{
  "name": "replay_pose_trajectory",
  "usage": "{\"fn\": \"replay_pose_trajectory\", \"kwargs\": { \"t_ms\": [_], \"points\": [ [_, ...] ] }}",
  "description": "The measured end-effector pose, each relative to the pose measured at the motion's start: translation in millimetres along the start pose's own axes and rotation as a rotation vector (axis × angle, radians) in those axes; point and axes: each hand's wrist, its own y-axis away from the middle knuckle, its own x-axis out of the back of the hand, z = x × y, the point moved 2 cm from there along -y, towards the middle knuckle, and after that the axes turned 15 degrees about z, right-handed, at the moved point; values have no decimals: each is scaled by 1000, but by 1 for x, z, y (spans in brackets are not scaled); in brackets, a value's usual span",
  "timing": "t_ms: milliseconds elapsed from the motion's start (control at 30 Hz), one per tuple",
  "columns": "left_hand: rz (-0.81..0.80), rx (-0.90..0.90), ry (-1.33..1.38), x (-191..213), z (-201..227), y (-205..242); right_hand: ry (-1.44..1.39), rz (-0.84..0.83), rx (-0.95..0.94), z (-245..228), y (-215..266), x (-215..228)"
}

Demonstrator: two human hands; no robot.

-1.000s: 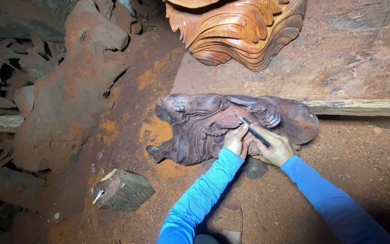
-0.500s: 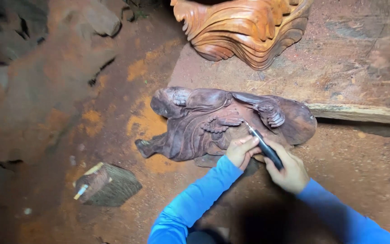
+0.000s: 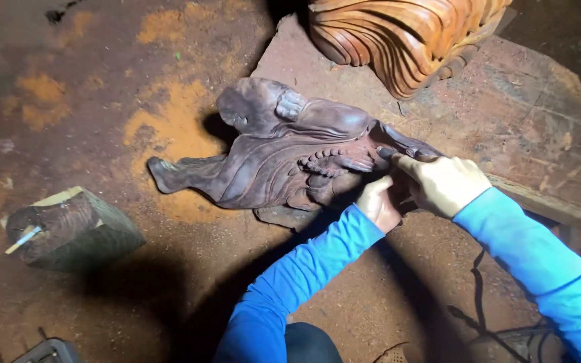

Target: Using a handheld rotary tool to carve intricate details and textures into a large wooden sculpture.

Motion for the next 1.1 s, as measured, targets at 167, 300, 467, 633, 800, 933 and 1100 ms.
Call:
{"fn": "replay_pose_trajectory", "kwargs": {
  "t_ms": [167, 300, 467, 633, 800, 933, 1100],
  "points": [
    [122, 69, 0, 14, 6, -14, 112, -79, -100, -1, -9, -16],
    [171, 79, 19, 14, 12, -13, 186, -73, -51, -9, -13, -16],
    [143, 96, 37, 18, 12, -15, 150, -106, -21, -24, -21, -6],
    [127, 90, 8, 21, 13, -17, 181, -113, -20, -21, -21, -11],
    [173, 60, -74, 30, 5, -18, 145, -124, -57, -13, -12, -21],
    [297, -128, -264, -49, 19, 63, 38, 60, -180, 8, 48, -51],
    [-97, 56, -221, 1, -8, 75, -615, 626, -195, -25, 141, -51]
  ]
}}
